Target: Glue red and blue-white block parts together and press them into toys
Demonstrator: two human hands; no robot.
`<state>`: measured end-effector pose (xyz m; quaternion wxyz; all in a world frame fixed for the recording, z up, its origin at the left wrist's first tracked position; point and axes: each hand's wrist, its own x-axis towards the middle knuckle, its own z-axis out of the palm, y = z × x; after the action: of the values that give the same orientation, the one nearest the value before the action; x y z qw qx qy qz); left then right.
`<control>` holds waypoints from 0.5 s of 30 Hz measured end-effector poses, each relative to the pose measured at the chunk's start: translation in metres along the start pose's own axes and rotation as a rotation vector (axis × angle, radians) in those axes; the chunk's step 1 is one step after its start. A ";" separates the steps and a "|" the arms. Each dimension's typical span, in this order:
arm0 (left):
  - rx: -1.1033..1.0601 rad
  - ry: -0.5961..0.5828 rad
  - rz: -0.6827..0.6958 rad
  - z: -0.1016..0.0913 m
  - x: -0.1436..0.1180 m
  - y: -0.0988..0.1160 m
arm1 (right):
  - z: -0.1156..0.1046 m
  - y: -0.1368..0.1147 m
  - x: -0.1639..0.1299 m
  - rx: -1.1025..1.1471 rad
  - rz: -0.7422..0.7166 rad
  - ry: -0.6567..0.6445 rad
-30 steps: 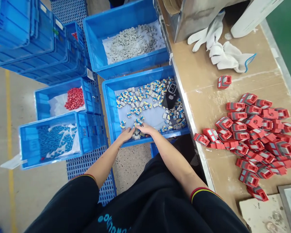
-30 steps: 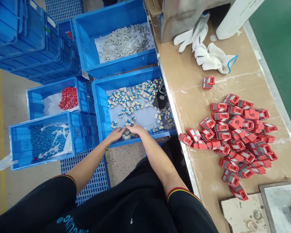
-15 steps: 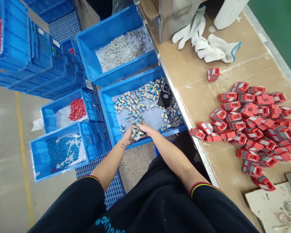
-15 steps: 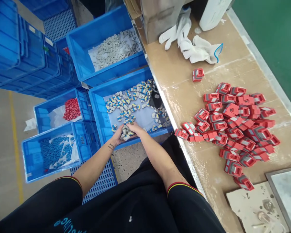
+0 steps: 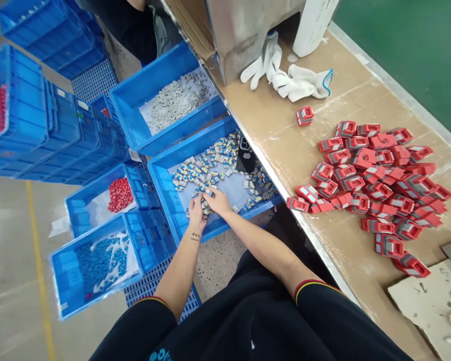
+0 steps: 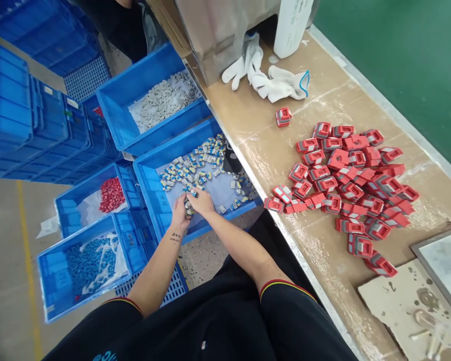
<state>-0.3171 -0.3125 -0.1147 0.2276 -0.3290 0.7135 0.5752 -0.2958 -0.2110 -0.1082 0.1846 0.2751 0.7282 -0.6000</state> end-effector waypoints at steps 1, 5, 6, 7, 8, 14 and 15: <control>-0.009 0.030 0.068 -0.001 -0.002 0.005 | 0.002 -0.003 -0.001 0.025 -0.042 0.027; -0.032 0.106 0.322 -0.006 -0.012 0.021 | 0.006 -0.014 -0.005 0.143 -0.219 0.141; -0.039 0.118 0.387 -0.006 -0.014 0.024 | 0.006 -0.017 -0.007 0.172 -0.264 0.163; -0.045 0.127 0.449 -0.007 -0.016 0.027 | 0.005 -0.020 -0.008 0.198 -0.308 0.180; -0.050 0.132 0.508 -0.007 -0.019 0.030 | 0.004 -0.022 -0.010 0.222 -0.350 0.194; -0.039 0.119 0.775 -0.008 -0.043 0.041 | -0.011 -0.031 -0.030 0.317 -0.556 0.282; -0.032 0.115 0.822 -0.009 -0.050 0.043 | -0.014 -0.032 -0.036 0.331 -0.601 0.300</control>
<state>-0.3142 -0.3056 -0.0491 -0.0661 -0.0517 0.7880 0.6099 -0.2868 -0.2079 -0.0588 -0.1555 0.1601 0.6886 -0.6899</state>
